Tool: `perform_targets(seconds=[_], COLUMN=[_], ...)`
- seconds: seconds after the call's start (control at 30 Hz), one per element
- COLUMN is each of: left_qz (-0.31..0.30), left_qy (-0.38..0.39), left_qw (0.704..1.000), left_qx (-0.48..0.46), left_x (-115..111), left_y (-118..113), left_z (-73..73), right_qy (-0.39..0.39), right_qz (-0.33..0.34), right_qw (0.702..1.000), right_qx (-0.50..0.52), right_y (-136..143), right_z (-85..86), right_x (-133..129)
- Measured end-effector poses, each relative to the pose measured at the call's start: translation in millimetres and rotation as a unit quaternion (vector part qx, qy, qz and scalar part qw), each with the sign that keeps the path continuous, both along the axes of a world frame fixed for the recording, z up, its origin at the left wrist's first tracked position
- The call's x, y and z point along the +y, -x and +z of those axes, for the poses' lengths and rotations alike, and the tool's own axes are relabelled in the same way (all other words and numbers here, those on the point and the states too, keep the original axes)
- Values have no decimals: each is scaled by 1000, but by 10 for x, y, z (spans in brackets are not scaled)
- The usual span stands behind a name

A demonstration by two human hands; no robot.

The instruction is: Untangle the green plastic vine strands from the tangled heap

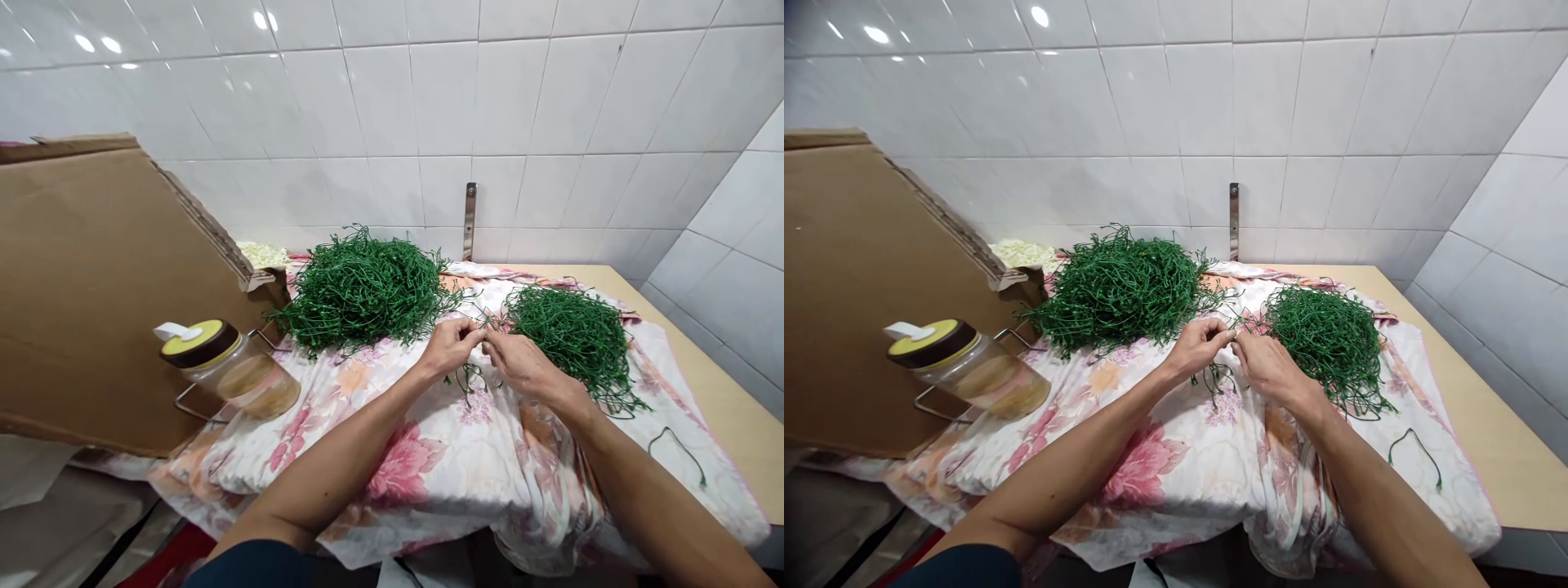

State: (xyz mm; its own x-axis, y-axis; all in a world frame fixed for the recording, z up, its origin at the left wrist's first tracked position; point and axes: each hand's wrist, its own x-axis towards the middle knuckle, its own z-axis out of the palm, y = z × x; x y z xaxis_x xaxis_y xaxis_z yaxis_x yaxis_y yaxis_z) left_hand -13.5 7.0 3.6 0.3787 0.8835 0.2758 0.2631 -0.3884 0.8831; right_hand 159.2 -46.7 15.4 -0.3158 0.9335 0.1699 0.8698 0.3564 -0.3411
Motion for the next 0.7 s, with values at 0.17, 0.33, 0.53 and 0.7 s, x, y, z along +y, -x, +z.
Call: perform_targets(seconds=[0.17,0.33,0.53,0.7], left_qz=[-47,-12,140,20], left_qy=[112,118,31,159], left_qw=[991,990,989,979], left_qx=[-52,-80,-35,-126], left_x=[35,53,298,277], left_y=[0,-44,10,57], left_z=[-22,-120,-218,-163], right_qy=[-39,-80,-85,-165], right_qz=[9,-19,45,-50], right_qw=[999,997,995,980], right_qx=[0,-2,34,94], right_y=[5,97,352,189], right_z=[-11,-134,-157,17], right_x=[12,47,-75,-7])
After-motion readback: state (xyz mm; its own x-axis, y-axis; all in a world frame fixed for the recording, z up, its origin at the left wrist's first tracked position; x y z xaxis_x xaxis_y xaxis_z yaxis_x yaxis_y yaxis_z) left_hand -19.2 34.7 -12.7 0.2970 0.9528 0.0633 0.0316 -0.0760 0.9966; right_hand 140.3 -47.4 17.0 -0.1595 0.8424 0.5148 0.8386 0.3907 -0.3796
